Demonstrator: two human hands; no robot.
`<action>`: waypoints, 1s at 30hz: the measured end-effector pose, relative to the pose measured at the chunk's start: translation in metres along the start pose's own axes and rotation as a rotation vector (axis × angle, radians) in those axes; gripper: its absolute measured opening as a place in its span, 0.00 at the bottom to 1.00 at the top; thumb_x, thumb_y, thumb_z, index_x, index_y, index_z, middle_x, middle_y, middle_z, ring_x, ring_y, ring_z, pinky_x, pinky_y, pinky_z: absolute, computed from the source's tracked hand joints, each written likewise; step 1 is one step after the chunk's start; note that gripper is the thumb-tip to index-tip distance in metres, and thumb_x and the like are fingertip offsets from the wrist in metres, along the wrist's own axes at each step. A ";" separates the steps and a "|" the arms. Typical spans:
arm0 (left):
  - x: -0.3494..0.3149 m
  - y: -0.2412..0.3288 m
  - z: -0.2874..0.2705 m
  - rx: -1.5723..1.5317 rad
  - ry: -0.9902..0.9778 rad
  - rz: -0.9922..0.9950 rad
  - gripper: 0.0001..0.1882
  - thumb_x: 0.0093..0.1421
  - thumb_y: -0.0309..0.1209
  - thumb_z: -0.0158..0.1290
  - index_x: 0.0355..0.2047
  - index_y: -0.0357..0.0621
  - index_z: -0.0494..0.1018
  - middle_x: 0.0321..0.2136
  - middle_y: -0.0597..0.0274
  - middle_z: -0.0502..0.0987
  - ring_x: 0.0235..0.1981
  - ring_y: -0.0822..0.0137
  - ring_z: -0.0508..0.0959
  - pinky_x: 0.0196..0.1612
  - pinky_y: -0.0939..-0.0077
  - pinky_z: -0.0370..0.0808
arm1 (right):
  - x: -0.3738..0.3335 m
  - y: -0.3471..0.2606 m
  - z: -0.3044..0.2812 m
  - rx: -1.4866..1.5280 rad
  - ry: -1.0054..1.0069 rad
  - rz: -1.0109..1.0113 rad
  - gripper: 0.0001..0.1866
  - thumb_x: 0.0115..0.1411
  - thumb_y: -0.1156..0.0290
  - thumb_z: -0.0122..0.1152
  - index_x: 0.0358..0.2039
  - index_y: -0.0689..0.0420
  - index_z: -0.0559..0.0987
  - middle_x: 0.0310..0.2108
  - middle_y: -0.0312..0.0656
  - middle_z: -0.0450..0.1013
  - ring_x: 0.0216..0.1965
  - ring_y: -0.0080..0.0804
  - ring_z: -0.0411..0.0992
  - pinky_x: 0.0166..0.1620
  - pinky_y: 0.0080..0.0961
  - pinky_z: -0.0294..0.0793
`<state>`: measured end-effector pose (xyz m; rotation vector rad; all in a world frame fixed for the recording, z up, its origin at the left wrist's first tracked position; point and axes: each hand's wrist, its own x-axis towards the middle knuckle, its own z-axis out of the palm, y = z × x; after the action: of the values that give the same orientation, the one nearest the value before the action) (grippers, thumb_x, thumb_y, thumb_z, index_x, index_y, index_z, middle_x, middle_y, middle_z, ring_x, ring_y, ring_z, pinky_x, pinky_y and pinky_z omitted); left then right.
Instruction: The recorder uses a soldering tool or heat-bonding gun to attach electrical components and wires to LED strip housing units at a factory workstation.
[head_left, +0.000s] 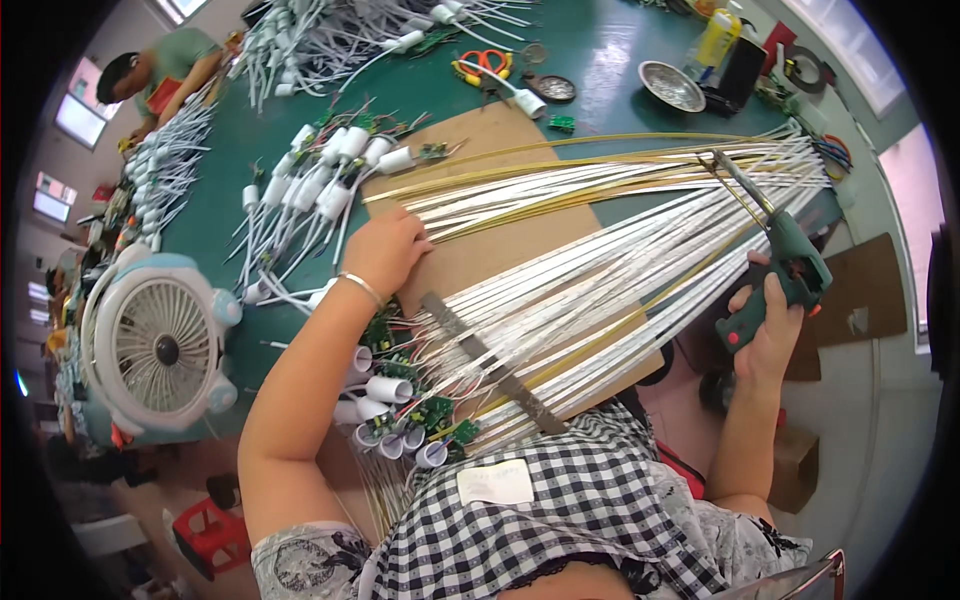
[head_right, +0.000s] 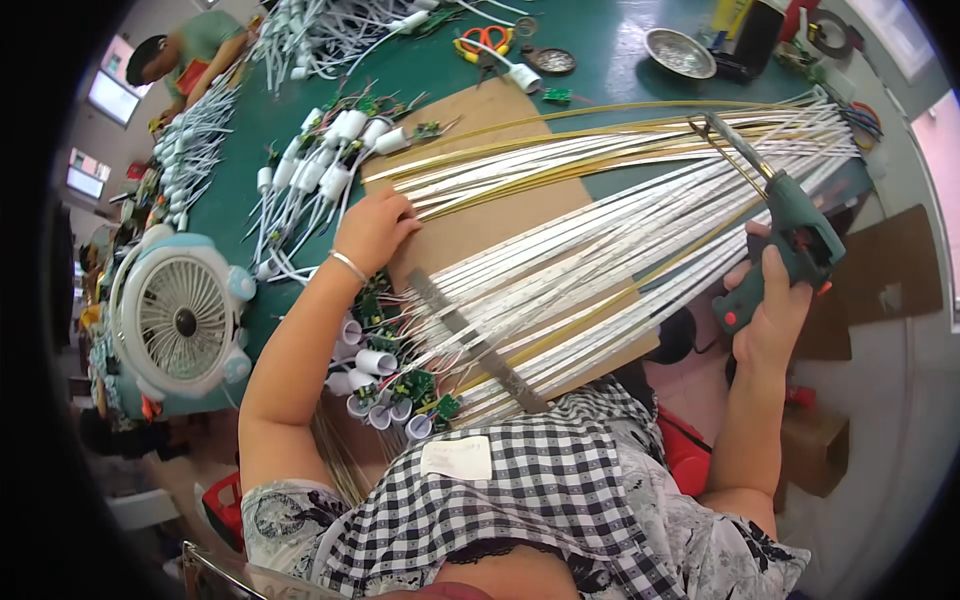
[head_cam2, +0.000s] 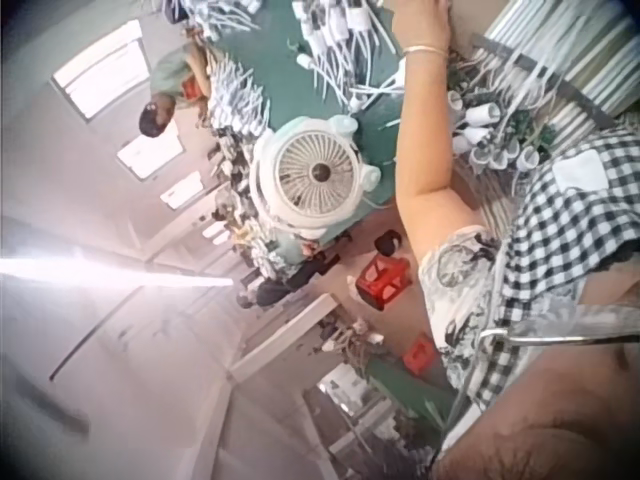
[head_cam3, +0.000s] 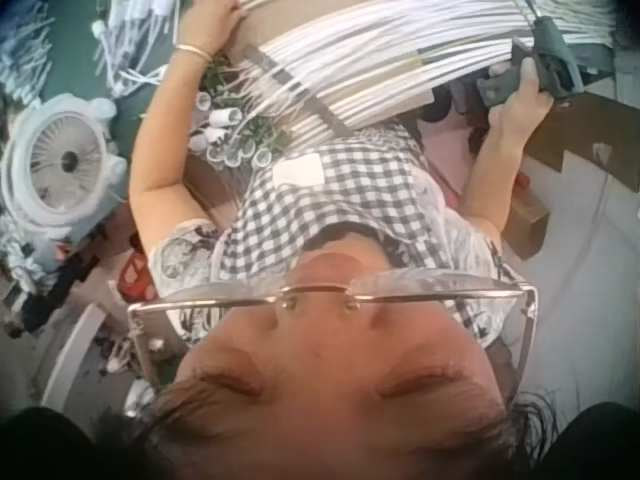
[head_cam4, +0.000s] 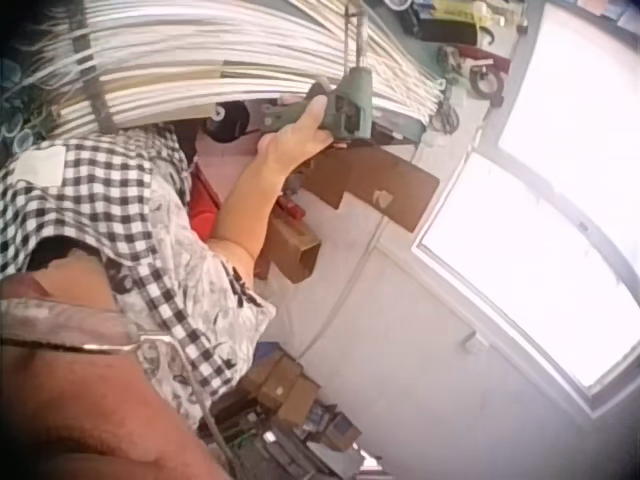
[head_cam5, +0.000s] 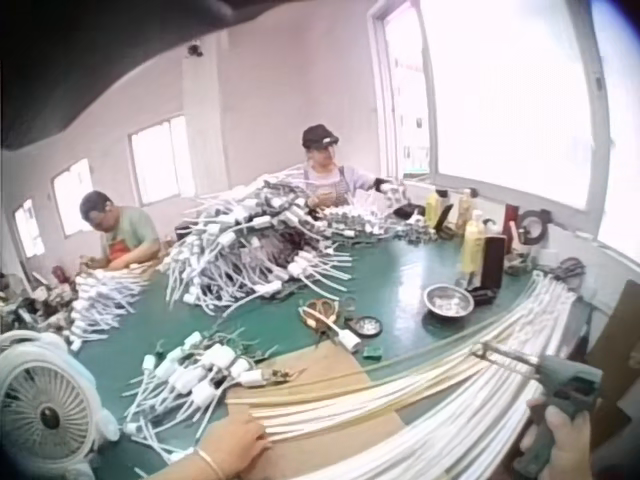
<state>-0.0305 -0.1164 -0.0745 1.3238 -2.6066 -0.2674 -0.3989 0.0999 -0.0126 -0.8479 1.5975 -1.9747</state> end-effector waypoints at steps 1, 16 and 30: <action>-0.002 0.006 -0.004 0.042 0.020 0.001 0.07 0.55 0.35 0.55 0.29 0.46 0.74 0.30 0.57 0.75 0.34 0.53 0.77 0.35 0.61 0.73 | 0.001 -0.004 0.002 -0.010 0.001 -0.014 0.20 0.61 0.71 0.51 0.54 0.63 0.66 0.45 0.46 0.73 0.22 0.21 0.70 0.22 0.16 0.70; -0.073 0.039 -0.026 -0.596 -0.448 -0.289 0.09 0.58 0.29 0.54 0.38 0.39 0.69 0.20 0.60 0.76 0.24 0.67 0.76 0.29 0.73 0.71 | 0.013 0.020 0.011 0.047 -0.251 -0.028 0.22 0.64 0.71 0.48 0.57 0.64 0.62 0.49 0.53 0.70 0.27 0.25 0.71 0.29 0.19 0.74; -0.102 0.051 -0.023 -0.251 0.158 -0.158 0.07 0.53 0.25 0.56 0.33 0.39 0.74 0.28 0.53 0.76 0.30 0.53 0.76 0.34 0.67 0.73 | -0.013 0.039 0.061 0.202 -0.396 0.167 0.27 0.62 0.69 0.51 0.59 0.65 0.59 0.48 0.54 0.69 0.26 0.27 0.71 0.27 0.21 0.73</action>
<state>-0.0054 -0.0054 -0.0495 1.4003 -2.2576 -0.4768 -0.3481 0.0580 -0.0448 -0.9220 1.1809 -1.6893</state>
